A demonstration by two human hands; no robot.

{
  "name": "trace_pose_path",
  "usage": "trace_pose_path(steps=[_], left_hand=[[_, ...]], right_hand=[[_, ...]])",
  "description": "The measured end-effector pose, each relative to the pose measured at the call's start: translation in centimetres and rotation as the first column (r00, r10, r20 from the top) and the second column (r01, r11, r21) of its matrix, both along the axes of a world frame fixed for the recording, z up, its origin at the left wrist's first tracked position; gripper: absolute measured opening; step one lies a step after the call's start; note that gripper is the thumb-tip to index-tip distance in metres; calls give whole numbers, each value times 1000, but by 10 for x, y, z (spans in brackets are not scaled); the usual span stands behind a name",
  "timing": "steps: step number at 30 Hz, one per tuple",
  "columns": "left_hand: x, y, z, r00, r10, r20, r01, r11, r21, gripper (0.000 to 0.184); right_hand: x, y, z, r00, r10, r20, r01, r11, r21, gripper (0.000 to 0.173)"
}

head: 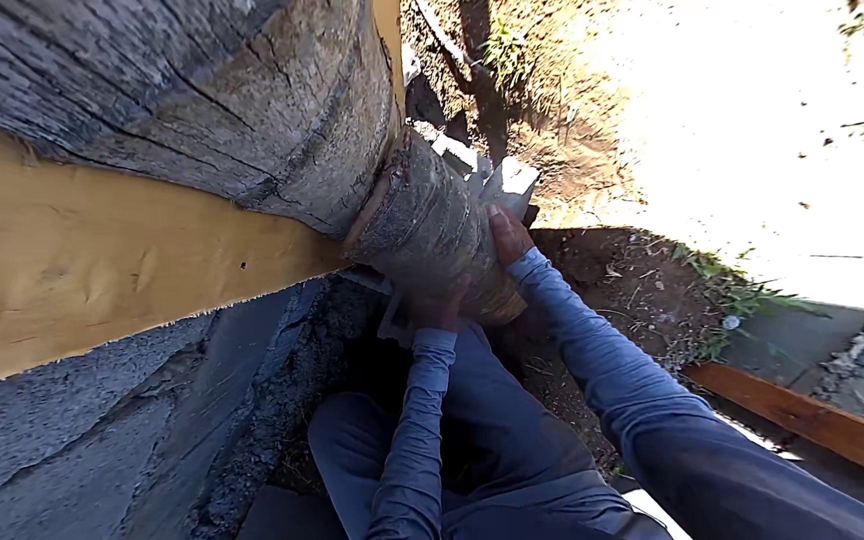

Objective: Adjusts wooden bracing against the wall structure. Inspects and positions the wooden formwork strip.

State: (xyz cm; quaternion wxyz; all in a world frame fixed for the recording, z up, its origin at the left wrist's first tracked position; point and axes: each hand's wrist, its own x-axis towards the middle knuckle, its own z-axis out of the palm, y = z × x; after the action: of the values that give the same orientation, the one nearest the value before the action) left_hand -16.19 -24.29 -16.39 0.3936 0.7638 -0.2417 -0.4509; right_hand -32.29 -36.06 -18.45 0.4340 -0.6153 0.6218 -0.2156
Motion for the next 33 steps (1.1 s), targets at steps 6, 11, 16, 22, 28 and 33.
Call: trace_pose_path(steps=[6,11,16,22,28,33], left_hand=[[7,-5,-6,999,-3,-51,0,997,-73,126],[17,-11,-2,996,-35,-81,18,979,-205,121],[14,-15,-3,995,-29,-93,2,961,-275,103],[16,-18,-12,986,-42,-160,-13,945,-328,122],[-8,-26,2,967,252,-51,-249,870,-426,112],[26,-57,39,906,400,-138,-403,717,-569,94]], right_hand=[[24,-75,11,989,26,146,-58,973,225,81],[40,-72,28,996,-38,81,21,979,201,87],[40,-66,45,997,-71,-23,73,991,114,86],[39,-69,47,995,-67,-74,73,993,88,88],[39,-68,52,991,-54,-125,63,996,66,89],[36,-65,53,984,-70,-162,82,994,72,89]])
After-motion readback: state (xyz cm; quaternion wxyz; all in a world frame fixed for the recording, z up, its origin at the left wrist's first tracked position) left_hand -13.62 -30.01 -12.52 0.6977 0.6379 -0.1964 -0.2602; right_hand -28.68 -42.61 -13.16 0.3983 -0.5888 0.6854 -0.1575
